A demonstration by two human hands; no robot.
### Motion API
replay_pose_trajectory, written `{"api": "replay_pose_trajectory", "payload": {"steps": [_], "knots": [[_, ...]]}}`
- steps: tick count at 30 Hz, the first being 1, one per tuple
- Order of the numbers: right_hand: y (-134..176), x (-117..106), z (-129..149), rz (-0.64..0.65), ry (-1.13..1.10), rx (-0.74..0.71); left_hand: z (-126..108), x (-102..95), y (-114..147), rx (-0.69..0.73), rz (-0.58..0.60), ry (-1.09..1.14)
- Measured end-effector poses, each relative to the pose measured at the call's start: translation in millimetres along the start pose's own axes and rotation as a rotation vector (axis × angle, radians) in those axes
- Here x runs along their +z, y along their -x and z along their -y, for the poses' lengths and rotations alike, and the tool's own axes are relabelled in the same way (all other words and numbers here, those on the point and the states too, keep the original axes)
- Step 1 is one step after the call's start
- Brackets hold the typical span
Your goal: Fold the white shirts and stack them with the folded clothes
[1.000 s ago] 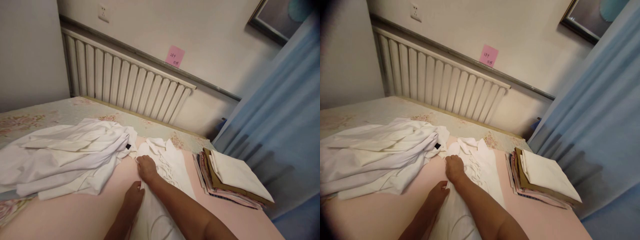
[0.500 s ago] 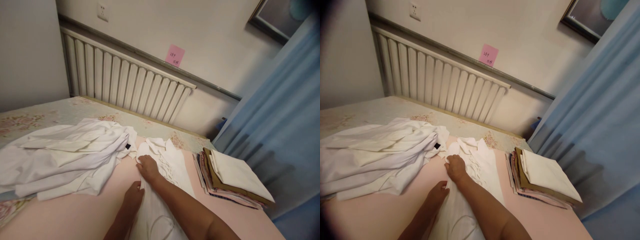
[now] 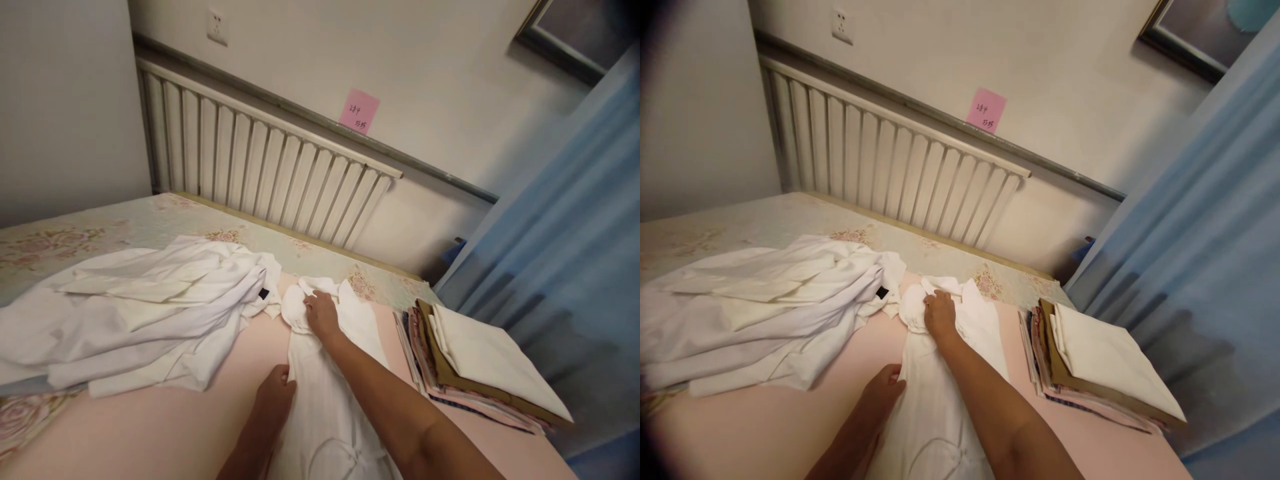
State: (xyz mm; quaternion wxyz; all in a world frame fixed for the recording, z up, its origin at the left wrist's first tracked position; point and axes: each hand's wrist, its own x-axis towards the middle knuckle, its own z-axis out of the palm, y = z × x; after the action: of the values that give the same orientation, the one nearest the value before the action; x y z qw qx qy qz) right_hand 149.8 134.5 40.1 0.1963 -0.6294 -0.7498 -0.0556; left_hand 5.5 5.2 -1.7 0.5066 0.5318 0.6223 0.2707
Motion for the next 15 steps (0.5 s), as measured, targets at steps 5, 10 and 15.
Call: {"api": "replay_pose_trajectory", "payload": {"steps": [5, 10, 15], "knots": [[-13, 6, -26, 0.072, 0.063, 0.061, 1, -0.7, 2, 0.009, 0.011, 0.004], [-22, 10, -51, 0.05, 0.103, 0.285, 1, -0.8, 3, -0.007, 0.005, 0.036], [-29, 5, -67, 0.029, 0.116, 0.341, 3, 1.1, 2, -0.015, 0.015, 0.052]]}}
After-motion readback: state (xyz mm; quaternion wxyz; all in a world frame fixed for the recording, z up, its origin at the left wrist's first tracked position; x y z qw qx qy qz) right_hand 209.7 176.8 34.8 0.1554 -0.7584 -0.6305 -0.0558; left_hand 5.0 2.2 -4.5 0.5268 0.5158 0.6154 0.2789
